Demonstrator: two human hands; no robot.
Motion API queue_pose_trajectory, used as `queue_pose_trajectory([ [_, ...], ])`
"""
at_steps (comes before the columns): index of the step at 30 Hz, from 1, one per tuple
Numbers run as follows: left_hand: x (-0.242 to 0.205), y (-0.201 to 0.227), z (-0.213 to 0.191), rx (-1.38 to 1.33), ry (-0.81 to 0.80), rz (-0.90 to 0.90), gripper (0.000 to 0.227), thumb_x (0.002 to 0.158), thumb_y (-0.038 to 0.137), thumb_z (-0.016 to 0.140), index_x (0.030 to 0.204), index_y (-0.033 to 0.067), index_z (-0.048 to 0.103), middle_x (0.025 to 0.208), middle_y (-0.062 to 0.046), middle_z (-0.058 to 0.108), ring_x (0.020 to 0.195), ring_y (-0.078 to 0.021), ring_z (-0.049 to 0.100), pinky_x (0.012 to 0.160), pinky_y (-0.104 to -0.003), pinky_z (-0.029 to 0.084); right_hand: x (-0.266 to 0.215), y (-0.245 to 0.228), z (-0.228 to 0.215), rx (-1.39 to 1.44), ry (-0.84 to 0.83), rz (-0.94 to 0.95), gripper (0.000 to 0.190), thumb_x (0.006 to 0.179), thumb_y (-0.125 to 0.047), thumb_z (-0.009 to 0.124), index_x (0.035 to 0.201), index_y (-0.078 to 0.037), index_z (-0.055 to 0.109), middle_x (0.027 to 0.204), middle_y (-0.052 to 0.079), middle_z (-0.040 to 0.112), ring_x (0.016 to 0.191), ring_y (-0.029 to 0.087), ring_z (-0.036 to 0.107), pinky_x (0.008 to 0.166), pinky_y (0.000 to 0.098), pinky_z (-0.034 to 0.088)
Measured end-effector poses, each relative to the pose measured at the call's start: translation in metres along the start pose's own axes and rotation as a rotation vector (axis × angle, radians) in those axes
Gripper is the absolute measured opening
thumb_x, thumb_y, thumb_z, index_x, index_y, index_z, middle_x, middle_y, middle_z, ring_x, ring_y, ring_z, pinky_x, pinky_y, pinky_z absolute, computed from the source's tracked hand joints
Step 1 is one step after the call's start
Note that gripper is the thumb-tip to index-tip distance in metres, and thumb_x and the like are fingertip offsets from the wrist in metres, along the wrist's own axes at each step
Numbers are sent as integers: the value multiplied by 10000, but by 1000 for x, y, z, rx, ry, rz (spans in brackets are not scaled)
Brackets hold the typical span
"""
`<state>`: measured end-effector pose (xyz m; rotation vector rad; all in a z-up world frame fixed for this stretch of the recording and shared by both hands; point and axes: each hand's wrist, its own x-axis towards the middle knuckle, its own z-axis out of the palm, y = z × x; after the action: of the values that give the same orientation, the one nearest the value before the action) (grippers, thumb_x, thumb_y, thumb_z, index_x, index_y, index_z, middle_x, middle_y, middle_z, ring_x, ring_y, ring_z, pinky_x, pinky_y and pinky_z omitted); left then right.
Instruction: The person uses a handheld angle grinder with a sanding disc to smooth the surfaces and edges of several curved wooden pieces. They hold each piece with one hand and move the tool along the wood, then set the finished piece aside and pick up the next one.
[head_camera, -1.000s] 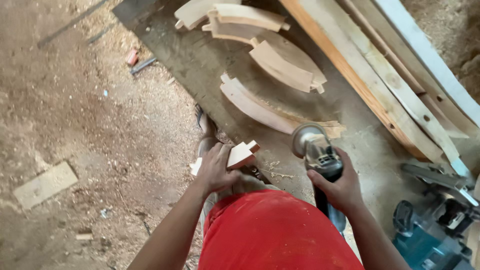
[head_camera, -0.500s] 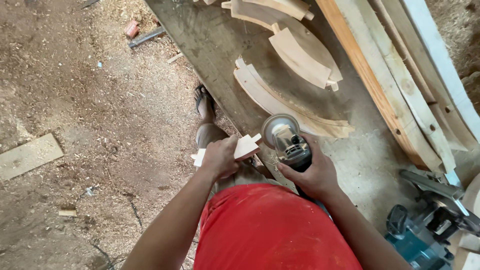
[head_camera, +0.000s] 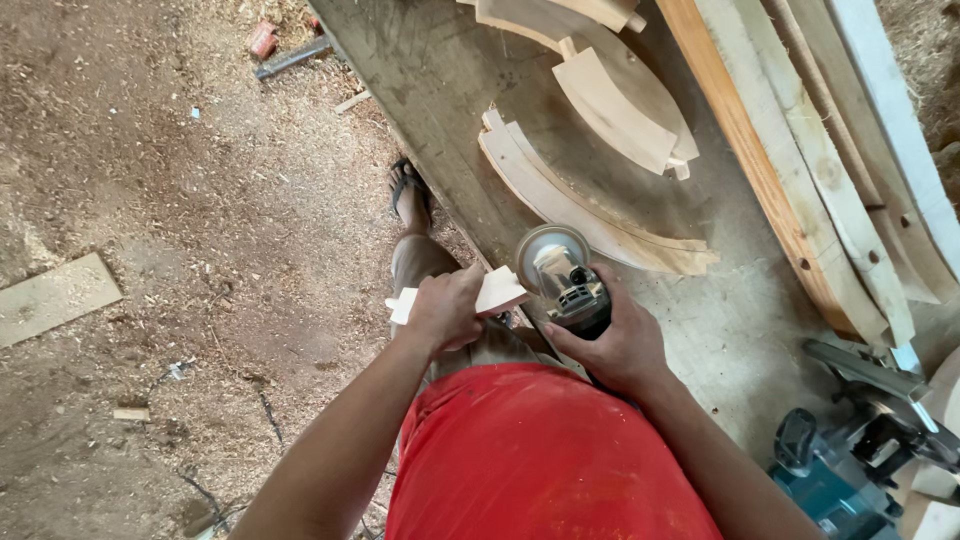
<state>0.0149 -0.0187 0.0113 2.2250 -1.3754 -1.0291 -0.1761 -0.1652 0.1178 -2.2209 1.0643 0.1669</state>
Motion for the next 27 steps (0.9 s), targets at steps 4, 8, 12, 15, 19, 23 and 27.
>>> queue_pose_trajectory([
  [4, 0, -1, 1, -7, 11, 13, 437, 688, 144, 785, 1046, 47, 553, 1045, -193, 707, 993, -383, 695, 871, -490, 538, 1, -2, 0, -22, -12, 18, 988, 682, -560, 826, 1482, -146, 420, 1194, 145, 716, 1067, 330, 719, 891, 435, 564],
  [8, 1, -2, 2, 6, -5, 9, 451, 688, 146, 783, 1059, 42, 547, 1045, -198, 702, 988, -385, 694, 869, -485, 540, 1, -5, 0, -38, -25, 35, 975, 684, -563, 819, 1476, -159, 420, 1174, 138, 722, 1057, 333, 719, 884, 442, 563],
  [12, 1, -2, 4, -1, -9, -1, 440, 702, 149, 775, 1066, 46, 549, 1044, -188, 709, 994, -376, 700, 880, -482, 539, 2, -7, -1, -48, -26, 41, 964, 689, -552, 813, 1476, -166, 411, 1152, 140, 724, 1032, 341, 723, 870, 450, 563],
  [15, 1, -2, 4, 11, 5, 4, 493, 697, 153, 781, 1112, 50, 535, 1061, -186, 705, 1002, -381, 693, 879, -493, 527, 1, -7, 0, -48, -26, 40, 951, 691, -548, 811, 1471, -174, 417, 1142, 138, 728, 1020, 346, 724, 859, 457, 562],
  [19, 0, -2, 7, 21, 0, -7, 503, 687, 165, 796, 1103, 58, 536, 1071, -172, 696, 1021, -369, 682, 879, -503, 505, 1, -6, 1, -45, -21, 29, 946, 694, -548, 811, 1467, -169, 419, 1139, 139, 728, 1014, 344, 726, 854, 457, 564],
  [23, 0, -3, 9, 19, 18, -2, 484, 699, 157, 788, 1102, 63, 538, 1079, -161, 694, 1027, -360, 680, 872, -505, 497, 1, -6, 1, -61, -2, 12, 953, 691, -552, 817, 1463, -161, 420, 1145, 144, 724, 1015, 344, 724, 848, 460, 565],
  [27, 0, -2, 9, 31, 35, 4, 489, 702, 154, 802, 1101, 67, 534, 1086, -153, 689, 1033, -354, 675, 865, -509, 493, 1, -7, 0, -48, -4, -4, 927, 697, -552, 815, 1449, -163, 439, 1167, 137, 720, 1021, 340, 723, 837, 461, 567],
])
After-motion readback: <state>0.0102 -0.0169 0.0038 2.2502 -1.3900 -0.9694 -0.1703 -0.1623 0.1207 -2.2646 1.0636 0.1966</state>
